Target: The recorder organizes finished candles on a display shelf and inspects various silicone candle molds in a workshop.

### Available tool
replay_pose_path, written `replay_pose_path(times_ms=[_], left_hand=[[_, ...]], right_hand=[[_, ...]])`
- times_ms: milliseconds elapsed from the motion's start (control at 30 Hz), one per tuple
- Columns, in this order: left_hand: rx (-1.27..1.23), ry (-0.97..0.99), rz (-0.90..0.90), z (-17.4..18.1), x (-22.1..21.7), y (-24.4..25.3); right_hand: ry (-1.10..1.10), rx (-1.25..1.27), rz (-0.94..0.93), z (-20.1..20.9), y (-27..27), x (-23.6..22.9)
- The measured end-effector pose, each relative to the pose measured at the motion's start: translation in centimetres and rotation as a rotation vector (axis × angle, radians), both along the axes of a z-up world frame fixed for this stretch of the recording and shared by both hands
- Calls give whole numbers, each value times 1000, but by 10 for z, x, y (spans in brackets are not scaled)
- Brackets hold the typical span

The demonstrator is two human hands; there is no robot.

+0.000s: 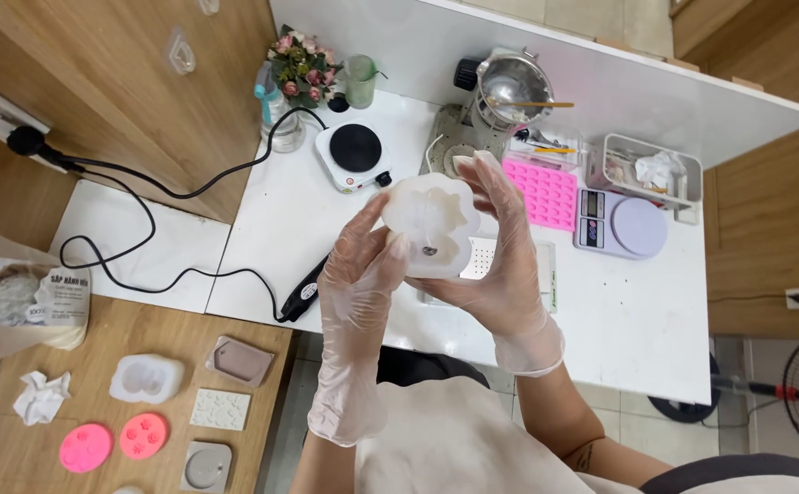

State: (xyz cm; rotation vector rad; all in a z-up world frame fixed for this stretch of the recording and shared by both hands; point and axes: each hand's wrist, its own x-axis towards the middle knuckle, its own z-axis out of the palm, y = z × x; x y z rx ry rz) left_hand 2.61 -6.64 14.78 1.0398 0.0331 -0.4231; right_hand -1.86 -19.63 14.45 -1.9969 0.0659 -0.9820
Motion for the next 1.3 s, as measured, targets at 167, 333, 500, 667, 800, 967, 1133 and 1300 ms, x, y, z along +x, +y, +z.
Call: replay_pose_path(times_ms=[167,333,500,667,800,967,1133,1300], left_hand=[[-37,15,-61,0,-8,7],[-24,8,-80,-27,-10,22],[26,-1,-92,-39,-12,37],[69,19,-91,-41,-19,41],[45,50,-140,-39,-21,42],[2,112,-241,-65,-23,35],[22,154,-382,-55,-33,21],[69,161,-542,-51,-39,14]], right_hand=[[-3,46,76,-4,7,-8],[43,25,49,-9,20,-11],[93,-49,47,-15,32,-14],[139,-9,-3,-21,43,-21],[203,-43,-17,-26,43,-30],[346,-71,-164,-35,40,-49],[566,138,-375,-16,48,-68],[382,50,-421,-34,48,-103]])
